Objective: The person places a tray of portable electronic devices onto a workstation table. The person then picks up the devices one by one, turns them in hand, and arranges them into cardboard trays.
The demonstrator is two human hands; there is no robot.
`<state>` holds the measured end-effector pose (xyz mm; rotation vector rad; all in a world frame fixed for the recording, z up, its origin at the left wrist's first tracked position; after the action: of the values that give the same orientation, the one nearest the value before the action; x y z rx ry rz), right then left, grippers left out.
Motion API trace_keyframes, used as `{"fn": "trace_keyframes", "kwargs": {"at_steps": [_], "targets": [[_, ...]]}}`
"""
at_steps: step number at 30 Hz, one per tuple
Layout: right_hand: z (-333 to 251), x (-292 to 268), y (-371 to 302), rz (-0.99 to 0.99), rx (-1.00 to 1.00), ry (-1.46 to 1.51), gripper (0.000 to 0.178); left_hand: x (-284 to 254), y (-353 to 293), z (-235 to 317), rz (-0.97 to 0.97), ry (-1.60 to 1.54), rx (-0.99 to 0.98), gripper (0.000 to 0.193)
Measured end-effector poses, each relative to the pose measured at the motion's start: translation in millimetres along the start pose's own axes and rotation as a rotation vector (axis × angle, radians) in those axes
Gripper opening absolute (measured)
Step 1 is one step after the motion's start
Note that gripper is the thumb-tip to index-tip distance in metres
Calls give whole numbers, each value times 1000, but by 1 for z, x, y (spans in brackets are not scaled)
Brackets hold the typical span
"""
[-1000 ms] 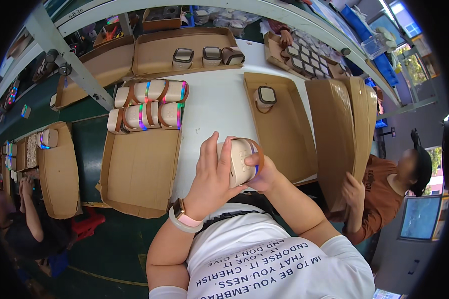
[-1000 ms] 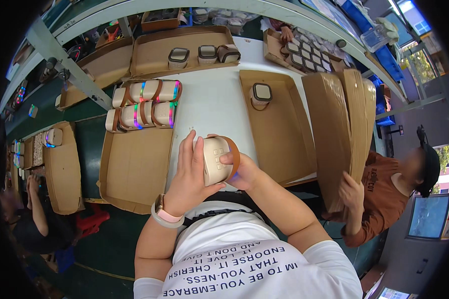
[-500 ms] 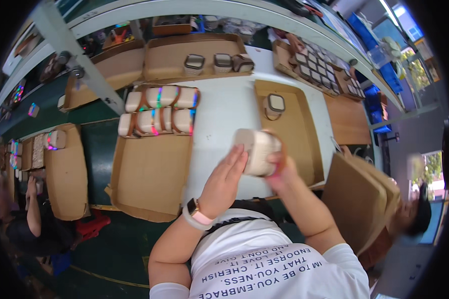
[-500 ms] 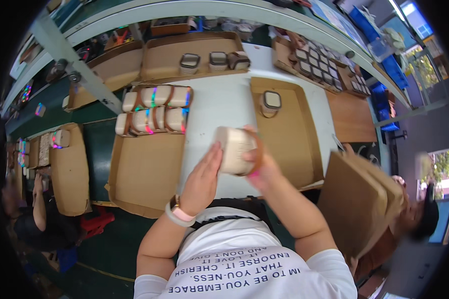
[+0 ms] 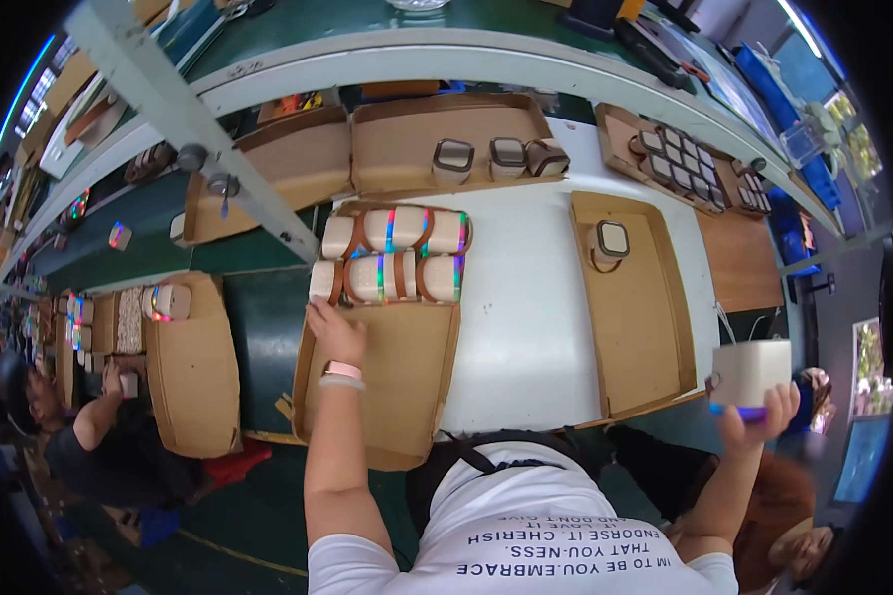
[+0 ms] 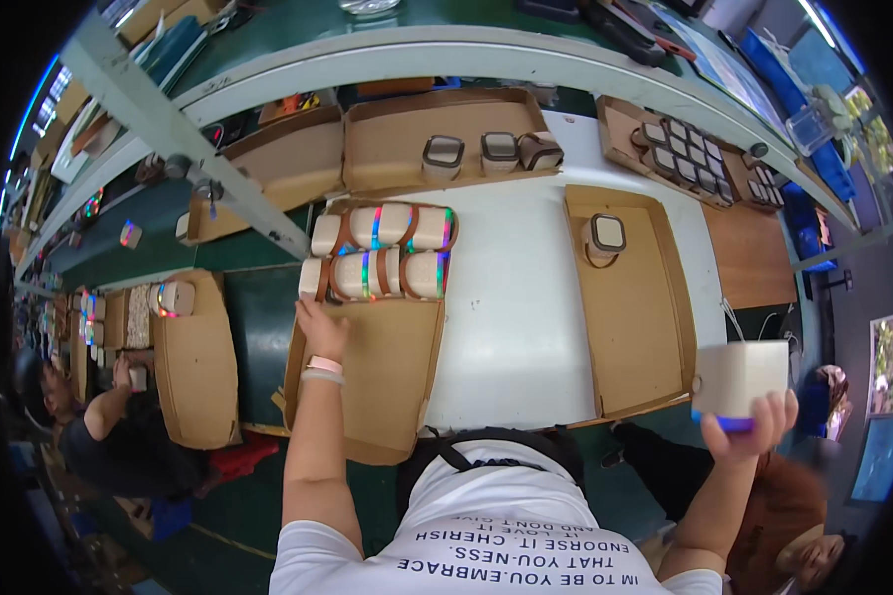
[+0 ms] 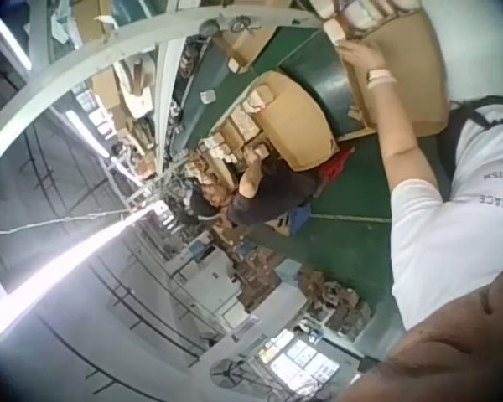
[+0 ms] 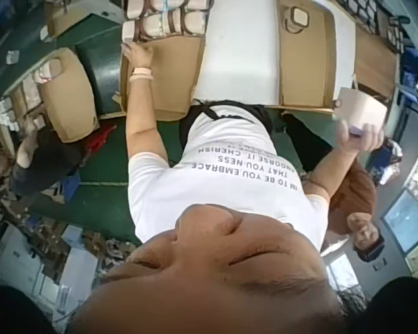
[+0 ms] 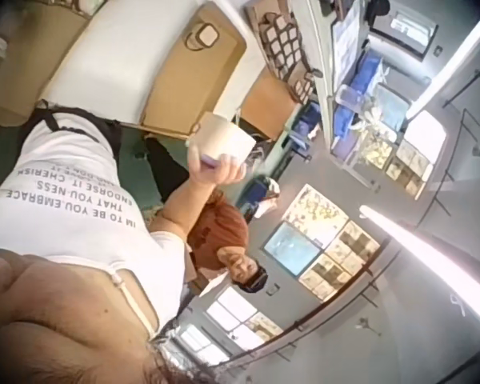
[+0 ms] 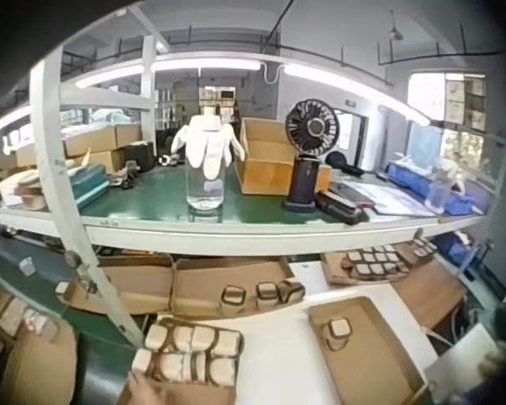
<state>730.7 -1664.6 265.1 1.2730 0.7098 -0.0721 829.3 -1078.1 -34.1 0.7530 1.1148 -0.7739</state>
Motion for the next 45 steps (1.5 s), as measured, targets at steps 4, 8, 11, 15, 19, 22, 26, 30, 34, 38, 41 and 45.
{"fn": "trace_keyframes", "kwargs": {"at_steps": [4, 8, 11, 15, 19, 22, 26, 30, 34, 38, 41, 45], "targets": [[14, -66, 38, 297, 219, 170, 63, 1, 38, 1, -90, -137, 51, 71], [-5, -63, 26, 562, 515, -81, 72, 9, 23, 1, 39, -173, 67, 80], [-78, 48, -3, -256, 125, 368, 70, 15, -12, -3, 28, -228, -28, 87], [-59, 114, -49, -715, 180, 616, 73, 18, -86, -8, -93, -326, -183, 87], [46, 40, 28, 830, 866, 590, 56, 16, -165, -39, -197, -426, -372, 76], [61, -11, 94, 969, 454, 613, 47, 11, -199, -32, -308, -596, -547, 66], [55, 53, 76, 557, 38, 811, 48, 6, -203, 30, -321, -633, -467, 58], [2, 218, -58, -1024, -46, 933, 63, 20, -222, 48, -386, -344, -191, 51], [68, 261, -140, -1411, 20, 585, 58, 10, -222, 73, -551, -99, -160, 43], [138, 314, -143, -1284, 289, 307, 66, -7, -236, 74, -623, 173, -144, 29], [159, 342, -136, -1176, 407, 277, 65, -7, -239, 74, -516, 192, -157, 26], [156, 366, -121, -838, 557, -43, 59, -13, -230, 89, -524, 177, -121, 24]]}}
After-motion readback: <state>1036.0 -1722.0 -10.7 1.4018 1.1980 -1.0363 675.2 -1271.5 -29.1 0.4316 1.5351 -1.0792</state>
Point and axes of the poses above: each hand's wrist, its own y-axis towards the middle knuckle, its own x-axis out of the palm, z = x × y, the point moved 4 cm from there along y, towards the middle knuckle, and after that the axes turned 12 degrees about y, right-handed, at the moved point
